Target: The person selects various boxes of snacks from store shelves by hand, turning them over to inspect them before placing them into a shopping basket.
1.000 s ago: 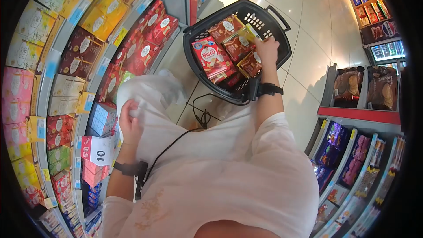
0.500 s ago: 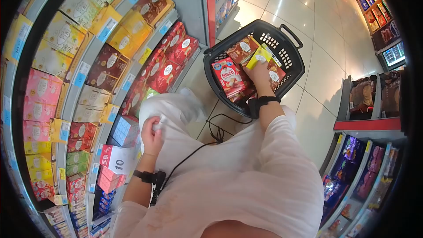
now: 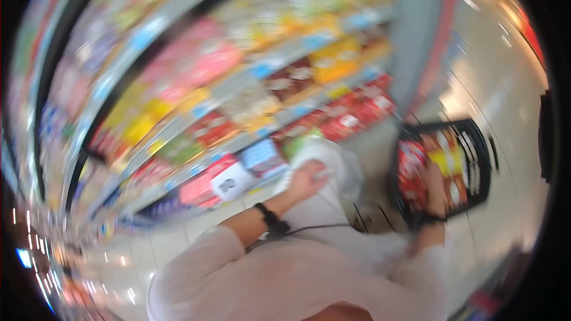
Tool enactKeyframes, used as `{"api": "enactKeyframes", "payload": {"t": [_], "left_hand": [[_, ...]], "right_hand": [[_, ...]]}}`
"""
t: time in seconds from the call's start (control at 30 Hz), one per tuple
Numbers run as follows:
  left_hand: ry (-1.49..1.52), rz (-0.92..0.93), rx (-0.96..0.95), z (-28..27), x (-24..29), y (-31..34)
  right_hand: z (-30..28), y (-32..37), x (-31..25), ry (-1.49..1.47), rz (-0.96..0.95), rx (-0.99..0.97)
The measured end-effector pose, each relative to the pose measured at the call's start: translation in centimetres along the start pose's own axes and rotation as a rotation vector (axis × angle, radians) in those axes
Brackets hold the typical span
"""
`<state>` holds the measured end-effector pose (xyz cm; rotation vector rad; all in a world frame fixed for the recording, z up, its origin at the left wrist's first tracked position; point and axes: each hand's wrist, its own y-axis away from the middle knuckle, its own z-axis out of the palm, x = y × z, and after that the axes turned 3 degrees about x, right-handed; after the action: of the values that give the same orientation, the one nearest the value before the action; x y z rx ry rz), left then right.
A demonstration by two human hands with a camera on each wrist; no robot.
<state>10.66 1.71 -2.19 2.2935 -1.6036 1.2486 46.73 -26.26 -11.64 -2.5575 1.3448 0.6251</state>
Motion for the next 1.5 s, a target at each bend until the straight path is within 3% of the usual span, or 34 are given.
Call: {"api": "enactKeyframes", "payload": {"t": [0.07, 0.1, 0.17, 0.2, 0.27, 0.37, 0.43, 0.57, 0.67, 0.73, 0.8, 0.9, 1.1, 1.17, 1.3, 1.37, 1.5], "left_hand": [[-0.074, 0.025, 0.004, -0.7, 1.9, -0.5], [-0.055, 0.002, -0.028, -1.2, 2.9, -0.6], [-0.049, -0.001, -0.008, -1.9, 3.5, -0.7], [0.0, 0.014, -0.048, -2.0, 3.5, -0.9], [0.015, 0.003, -0.071, -2.6, 2.8, -1.2], [0.098, -0.049, -0.159, -4.3, 2.0, -1.5], [-0.115, 0.082, -0.023, -7.0, 1.6, -2.2], [-0.293, -0.074, 0.165, -16.6, 3.2, -5.1], [-0.588, 0.027, 0.46, -24.1, 1.0, -6.5], [-0.653, -0.085, 0.601, -28.7, 1.9, -7.3], [-0.947, 0.02, 0.673, -33.0, 2.0, -8.2], [-1.098, 0.1, 0.744, -37.4, 2.2, -9.8], [-1.255, 0.005, 0.699, -40.0, 1.0, -11.4], [-1.332, -0.223, 0.533, -40.6, 0.5, -11.7], [-1.263, -0.301, 0.52, -41.1, 1.0, -11.8], [-1.257, -0.129, 0.635, -41.9, 0.7, -11.6], [-1.279, 0.032, 0.611, -43.4, 0.8, -11.7]], "right_hand": [[-2.7, 1.5, -4.2, -0.082, -0.088, -0.027], [-2.1, 2.1, -4.5, -0.174, -0.153, 0.052], [-2.5, 2.9, -6.4, -0.262, -0.138, -0.144], [-2.7, 3.7, -7.6, -0.219, -0.255, -0.068], [-4.3, 5.2, -11.2, -0.285, -0.361, -0.156], [-3.2, 6.3, -11.4, -0.378, -0.365, -0.195], [-3.8, 6.5, -11.7, -0.347, -0.375, -0.199], [-3.8, 6.2, -10.3, -0.331, -0.395, -0.124], [-5.2, 6.6, -11.4, -0.317, -0.385, -0.094], [-4.9, 6.4, -11.3, -0.317, -0.398, -0.097], [-4.7, 6.4, -11.6, -0.318, -0.411, -0.102], [-4.5, 6.4, -12.1, -0.319, -0.395, -0.163], [-3.8, 6.2, -11.5, -0.386, -0.428, -0.158], [-3.7, 6.2, -11.6, -0.364, -0.414, -0.152], [-4.2, 6.5, -11.7, -0.37, -0.391, -0.175], [-4.0, 6.5, -11.5, -0.344, -0.385, -0.167], [-3.6, 6.3, -11.1, -0.36, -0.365, -0.195]]}}
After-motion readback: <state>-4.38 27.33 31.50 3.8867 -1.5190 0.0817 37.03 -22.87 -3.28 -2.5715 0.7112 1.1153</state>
